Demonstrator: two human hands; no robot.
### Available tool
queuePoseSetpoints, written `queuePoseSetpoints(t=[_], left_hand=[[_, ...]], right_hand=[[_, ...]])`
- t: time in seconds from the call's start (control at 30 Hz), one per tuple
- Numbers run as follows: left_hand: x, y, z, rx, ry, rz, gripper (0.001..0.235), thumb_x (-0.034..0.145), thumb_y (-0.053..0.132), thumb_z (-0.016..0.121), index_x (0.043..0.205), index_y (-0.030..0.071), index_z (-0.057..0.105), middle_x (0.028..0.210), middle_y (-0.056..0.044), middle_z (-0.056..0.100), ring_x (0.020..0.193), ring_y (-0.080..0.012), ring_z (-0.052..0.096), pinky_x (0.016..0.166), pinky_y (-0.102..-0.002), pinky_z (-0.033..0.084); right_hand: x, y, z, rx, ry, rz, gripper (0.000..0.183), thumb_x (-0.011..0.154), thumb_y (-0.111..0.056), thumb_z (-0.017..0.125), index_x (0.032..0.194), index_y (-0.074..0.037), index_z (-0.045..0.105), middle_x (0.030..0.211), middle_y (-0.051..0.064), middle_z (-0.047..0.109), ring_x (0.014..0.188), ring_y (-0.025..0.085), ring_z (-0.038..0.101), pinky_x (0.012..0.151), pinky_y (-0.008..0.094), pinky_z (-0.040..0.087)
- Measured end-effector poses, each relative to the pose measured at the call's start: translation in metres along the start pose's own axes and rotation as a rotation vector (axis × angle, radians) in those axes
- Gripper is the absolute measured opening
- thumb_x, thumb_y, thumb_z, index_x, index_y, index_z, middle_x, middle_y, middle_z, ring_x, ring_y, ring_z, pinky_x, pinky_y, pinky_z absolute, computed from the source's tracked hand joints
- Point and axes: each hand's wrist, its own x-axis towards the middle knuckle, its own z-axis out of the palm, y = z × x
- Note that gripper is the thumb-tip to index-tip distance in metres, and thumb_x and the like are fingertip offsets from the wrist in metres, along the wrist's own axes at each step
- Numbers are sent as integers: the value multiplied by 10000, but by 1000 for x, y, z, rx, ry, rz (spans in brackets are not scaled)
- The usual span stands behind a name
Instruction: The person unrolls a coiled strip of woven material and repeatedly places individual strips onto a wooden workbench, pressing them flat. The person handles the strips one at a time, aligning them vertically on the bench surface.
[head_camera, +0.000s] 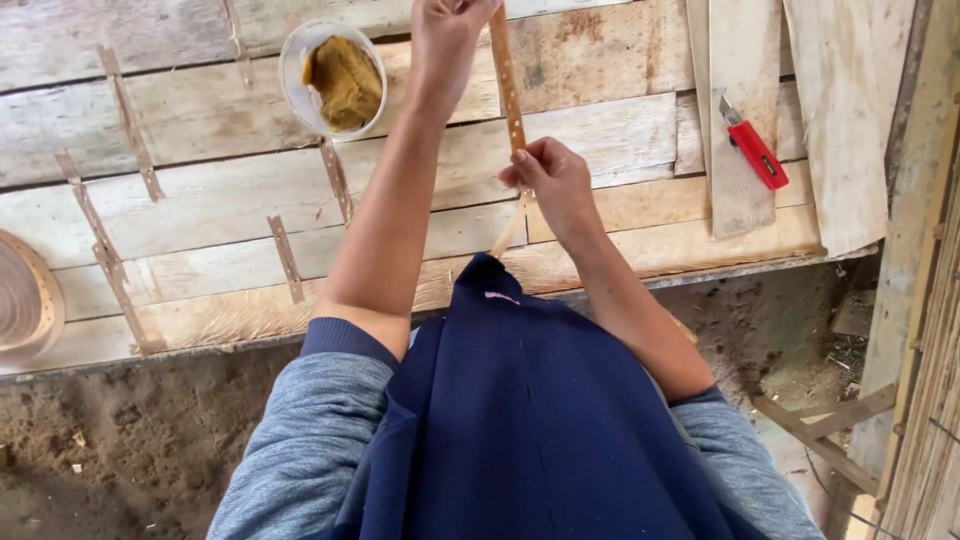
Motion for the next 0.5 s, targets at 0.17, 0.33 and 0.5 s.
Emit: queuePoseSetpoints(t=[0.17,0.33,0.5], left_hand=[[7,-32,-9,321,-62,52,74,945,41,681,971,80,739,858,-9,743,770,-97,672,650,-224,563],[11,-76,-7,915,-33,148,60,946,143,681,953,200,699,907,56,716,832,-183,443,687,-292,406],[19,-97,-8,1051,90,234,123,873,238,809,927,306,722,1071,126,627,993,-194,470,756,-341,333]], right_hand=[[17,10,2,38,-18,239,165,1026,-193,607,893,-101,572,777,139,773,744,173,765,805,297,625],[35,10,-1,89,-39,358,185,1041,-199,556,881,-129,497,768,155,765,666,225,733,633,346,557],[43,24,-2,163,-58,326,196,1048,-184,555,883,-109,481,757,167,736,681,237,738,603,344,570]])
